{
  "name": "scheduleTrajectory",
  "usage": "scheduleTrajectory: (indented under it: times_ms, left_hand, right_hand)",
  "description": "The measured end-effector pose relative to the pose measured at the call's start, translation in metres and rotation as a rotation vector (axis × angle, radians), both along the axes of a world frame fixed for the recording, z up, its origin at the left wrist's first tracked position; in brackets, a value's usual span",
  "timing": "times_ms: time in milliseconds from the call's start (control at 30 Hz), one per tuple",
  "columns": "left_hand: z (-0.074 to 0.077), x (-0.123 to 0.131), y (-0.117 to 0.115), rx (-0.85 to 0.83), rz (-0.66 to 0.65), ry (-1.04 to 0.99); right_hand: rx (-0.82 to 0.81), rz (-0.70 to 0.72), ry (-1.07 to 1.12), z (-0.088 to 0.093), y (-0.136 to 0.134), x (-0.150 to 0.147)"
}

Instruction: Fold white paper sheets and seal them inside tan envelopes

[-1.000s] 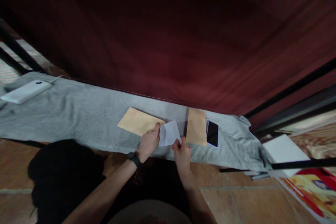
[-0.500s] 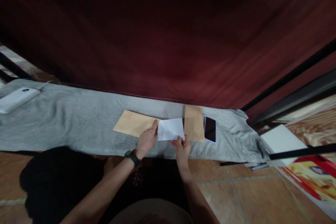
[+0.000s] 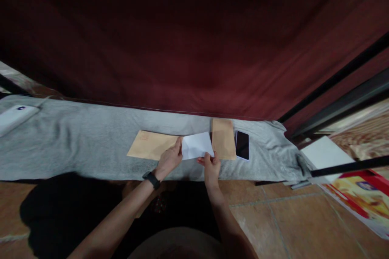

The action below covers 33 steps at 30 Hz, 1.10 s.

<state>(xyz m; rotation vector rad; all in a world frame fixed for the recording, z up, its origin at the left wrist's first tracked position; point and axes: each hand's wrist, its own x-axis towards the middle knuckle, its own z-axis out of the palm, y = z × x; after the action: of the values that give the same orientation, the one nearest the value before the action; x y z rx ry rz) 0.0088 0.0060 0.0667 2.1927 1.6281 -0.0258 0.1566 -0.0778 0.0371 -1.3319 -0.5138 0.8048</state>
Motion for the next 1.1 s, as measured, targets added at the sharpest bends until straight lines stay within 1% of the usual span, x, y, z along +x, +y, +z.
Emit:
scheduleTrajectory:
  times_ms: [133,267,333,433,467,500,533,600,667,767,833,933,1000,1100]
  left_hand:
    - [0.001,-0.001,0.0,-0.021,-0.001,-0.061]
    - [0.006,0.001,0.001,-0.069,0.008,-0.14]
    - [0.008,0.002,0.001,-0.06,0.013,-0.135]
    - [0.007,0.004,0.0,-0.007,0.006,-0.078]
    - [0.006,0.004,-0.001,0.008,-0.003,-0.062]
    - [0.006,0.004,-0.002,0.017,-0.012,-0.049]
    - [0.005,0.004,-0.004,0.023,-0.022,-0.035]
    - [0.004,0.003,-0.007,0.047,-0.036,0.004]
    - [0.003,0.002,-0.011,0.081,-0.059,0.047]
    - [0.004,0.003,-0.018,0.117,-0.122,0.071]
    - [0.003,0.005,-0.023,0.129,-0.16,0.061]
    - [0.003,0.006,-0.028,0.141,-0.195,0.046]
    - [0.003,0.006,-0.03,0.139,-0.207,0.048]
    - [0.002,0.003,-0.032,0.124,-0.215,0.057]
  right_hand:
    - [-0.018,0.021,-0.005,-0.002,-0.001,0.004]
    - [-0.055,0.073,-0.041,-0.009,-0.005,-0.012]
    - [-0.088,0.148,-0.074,-0.014,-0.009,-0.023]
    - [-0.139,0.326,-0.147,-0.023,-0.014,-0.036]
    - [-0.15,0.366,-0.164,-0.025,-0.015,-0.037]
    - [-0.16,0.376,-0.175,-0.026,-0.015,-0.036]
    - [-0.169,0.357,-0.185,-0.026,-0.015,-0.033]
    - [-0.187,0.283,-0.219,-0.024,-0.013,-0.021]
    - [-0.208,0.242,-0.294,-0.022,-0.008,-0.007]
    - [-0.225,0.28,-0.436,-0.02,0.0,0.006]
    - [-0.222,0.328,-0.524,-0.02,0.005,0.004]
    - [-0.248,0.387,-0.637,-0.021,0.013,-0.008]
    - [-0.297,0.418,-0.688,-0.021,0.018,-0.016]
    - [-0.399,0.47,-0.699,-0.019,0.024,-0.022]
